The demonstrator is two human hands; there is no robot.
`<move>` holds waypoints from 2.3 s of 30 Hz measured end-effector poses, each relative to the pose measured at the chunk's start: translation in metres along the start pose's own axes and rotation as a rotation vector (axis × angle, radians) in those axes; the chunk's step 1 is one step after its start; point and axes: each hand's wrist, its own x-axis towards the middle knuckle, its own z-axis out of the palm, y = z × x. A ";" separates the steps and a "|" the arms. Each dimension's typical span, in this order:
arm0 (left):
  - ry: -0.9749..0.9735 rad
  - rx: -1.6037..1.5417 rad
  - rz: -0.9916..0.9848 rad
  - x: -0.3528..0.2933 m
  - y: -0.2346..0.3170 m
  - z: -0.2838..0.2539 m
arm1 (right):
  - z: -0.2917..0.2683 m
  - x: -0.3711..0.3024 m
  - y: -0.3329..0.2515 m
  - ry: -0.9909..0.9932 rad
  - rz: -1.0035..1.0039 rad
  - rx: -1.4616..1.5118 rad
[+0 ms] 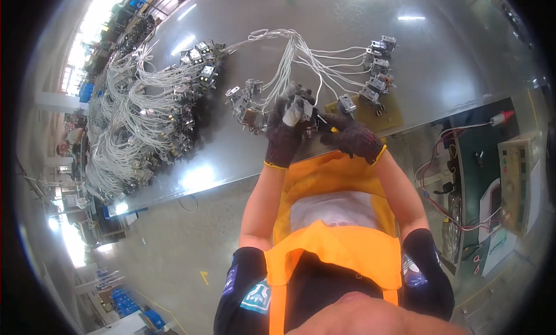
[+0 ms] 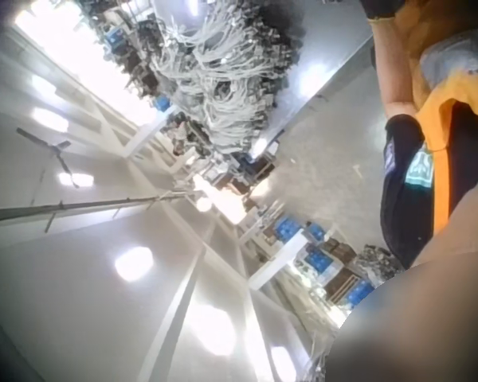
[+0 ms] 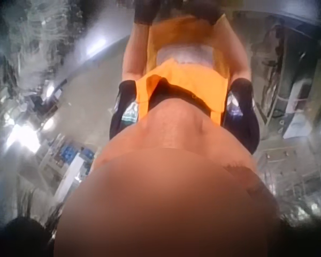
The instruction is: Assembling an electronic wiring harness by plugging multiple connectors into a circuit board at a manual workstation.
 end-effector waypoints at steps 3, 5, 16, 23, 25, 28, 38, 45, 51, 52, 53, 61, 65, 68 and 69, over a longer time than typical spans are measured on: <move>-0.043 0.178 0.167 0.010 -0.009 0.015 | 0.005 0.042 0.086 0.711 -0.681 -0.262; 0.012 0.099 0.170 0.006 -0.016 0.034 | -0.004 0.027 0.052 0.633 -0.406 0.039; -0.197 0.743 0.158 -0.003 -0.062 0.010 | -0.073 0.008 0.088 0.733 -0.005 -0.145; -0.118 1.039 0.372 0.005 -0.077 0.044 | -0.056 -0.003 0.046 0.515 -0.214 0.057; -0.126 1.039 0.367 0.003 -0.080 0.045 | -0.055 -0.004 0.045 0.511 -0.179 0.085; -0.110 0.847 0.183 0.001 -0.065 0.053 | -0.058 -0.015 0.034 0.457 -0.166 0.094; -0.089 1.175 0.486 0.012 -0.084 0.062 | -0.042 -0.054 0.030 0.581 -0.409 -0.739; -0.187 1.244 0.451 0.017 -0.081 0.061 | -0.039 -0.058 0.023 0.417 -0.174 -1.086; -0.202 1.265 0.491 0.020 -0.086 0.060 | -0.029 -0.052 0.027 0.529 -0.170 -1.063; -0.205 1.309 0.448 0.019 -0.086 0.061 | -0.027 -0.050 0.030 0.533 -0.189 -1.071; -0.212 1.262 0.439 0.017 -0.087 0.061 | -0.024 -0.049 0.037 0.596 -0.244 -1.047; -0.433 1.282 0.521 -0.008 0.006 0.038 | -0.023 -0.066 0.015 0.609 -0.496 -0.649; -0.526 1.936 0.653 0.029 0.083 -0.034 | 0.028 -0.052 0.012 0.221 -0.154 0.163; -0.538 1.984 0.454 0.055 0.081 -0.075 | 0.036 0.004 0.047 0.536 -0.338 0.251; -0.544 1.984 0.458 0.060 0.082 -0.073 | 0.032 0.017 0.048 0.919 -0.556 0.104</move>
